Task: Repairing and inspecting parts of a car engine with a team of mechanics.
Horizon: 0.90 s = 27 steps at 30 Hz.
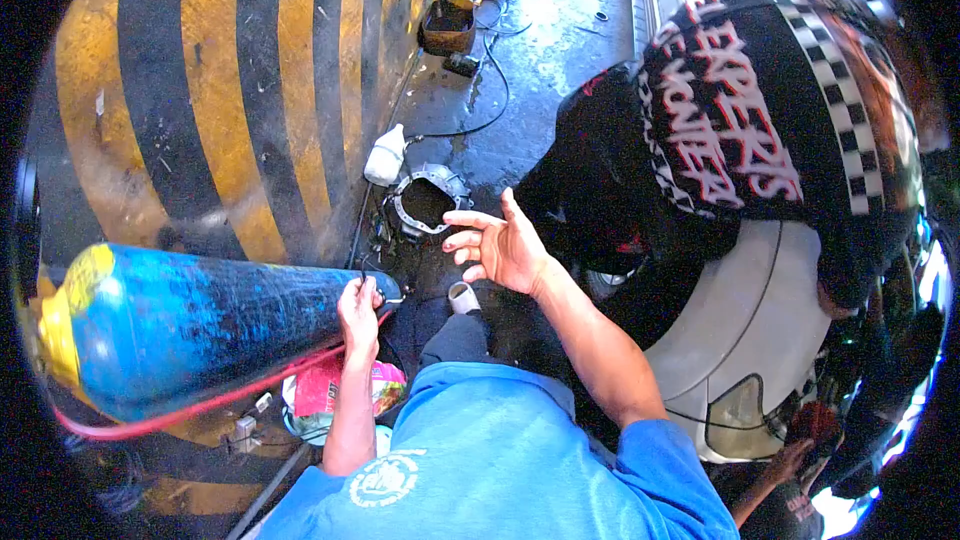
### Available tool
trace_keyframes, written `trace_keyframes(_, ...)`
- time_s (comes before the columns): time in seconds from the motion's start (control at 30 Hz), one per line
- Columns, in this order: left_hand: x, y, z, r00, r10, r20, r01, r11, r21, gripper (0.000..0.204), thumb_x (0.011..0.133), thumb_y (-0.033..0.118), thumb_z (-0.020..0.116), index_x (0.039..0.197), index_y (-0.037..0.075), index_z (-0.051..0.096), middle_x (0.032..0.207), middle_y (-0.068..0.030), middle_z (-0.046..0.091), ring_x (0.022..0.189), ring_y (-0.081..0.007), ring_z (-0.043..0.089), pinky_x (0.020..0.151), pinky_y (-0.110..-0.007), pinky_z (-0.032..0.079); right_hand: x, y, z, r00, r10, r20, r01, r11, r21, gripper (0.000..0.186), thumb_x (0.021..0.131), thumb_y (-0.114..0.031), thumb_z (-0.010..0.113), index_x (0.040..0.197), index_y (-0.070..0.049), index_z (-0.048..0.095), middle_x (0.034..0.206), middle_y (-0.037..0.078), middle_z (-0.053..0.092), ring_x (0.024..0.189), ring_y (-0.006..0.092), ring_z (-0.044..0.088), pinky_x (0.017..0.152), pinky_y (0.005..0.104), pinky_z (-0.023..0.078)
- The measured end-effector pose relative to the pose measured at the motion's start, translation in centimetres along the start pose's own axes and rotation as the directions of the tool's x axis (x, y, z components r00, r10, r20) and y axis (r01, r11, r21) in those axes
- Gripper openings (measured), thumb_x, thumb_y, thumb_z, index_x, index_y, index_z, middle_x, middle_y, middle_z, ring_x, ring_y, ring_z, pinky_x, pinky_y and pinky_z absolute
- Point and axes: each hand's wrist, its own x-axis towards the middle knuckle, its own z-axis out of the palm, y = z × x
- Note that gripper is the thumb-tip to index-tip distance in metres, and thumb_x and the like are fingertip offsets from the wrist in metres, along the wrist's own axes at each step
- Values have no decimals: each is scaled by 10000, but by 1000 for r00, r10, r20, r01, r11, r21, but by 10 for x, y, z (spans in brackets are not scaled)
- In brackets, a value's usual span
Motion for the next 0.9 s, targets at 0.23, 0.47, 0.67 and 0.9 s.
trace_keyframes(0.23,82,61,34,986,127,-111,-120,990,71,203,1002,200,630,1015,-2,645,812,11,597,698,-74,522,652,-249,446,47,-55,-13,981,-126,-147,130,991,20,858,946,-774,295,1371,-77,560,1151,168,687,935,269,687,744,455,592)
trace_keyframes(0.47,152,49,16,953,266,-142,-243,957,161,299,1019,248,571,1160,-5,645,1088,-107,664,937,-213,626,853,-362,529,65,-129,-28,892,-212,-400,67,935,-348,547,992,-573,491,1281,-121,596,1059,86,702,852,195,688,717,405,594)
trace_keyframes(0.67,214,39,30,975,214,-54,-181,916,358,322,981,283,613,1089,-16,663,946,-102,654,842,-207,593,744,-344,503,93,-137,-37,856,-285,-432,-30,806,-592,491,992,-537,509,1212,-104,580,967,29,639,712,106,607,545,318,561)
trace_keyframes(0.9,188,42,122,951,238,197,-295,888,353,374,971,317,628,1146,-13,633,932,-117,664,805,-215,600,711,-358,509,-32,-69,-28,775,-450,-444,51,745,-665,505,960,-434,629,1315,-86,538,1087,39,631,792,116,613,602,280,526)
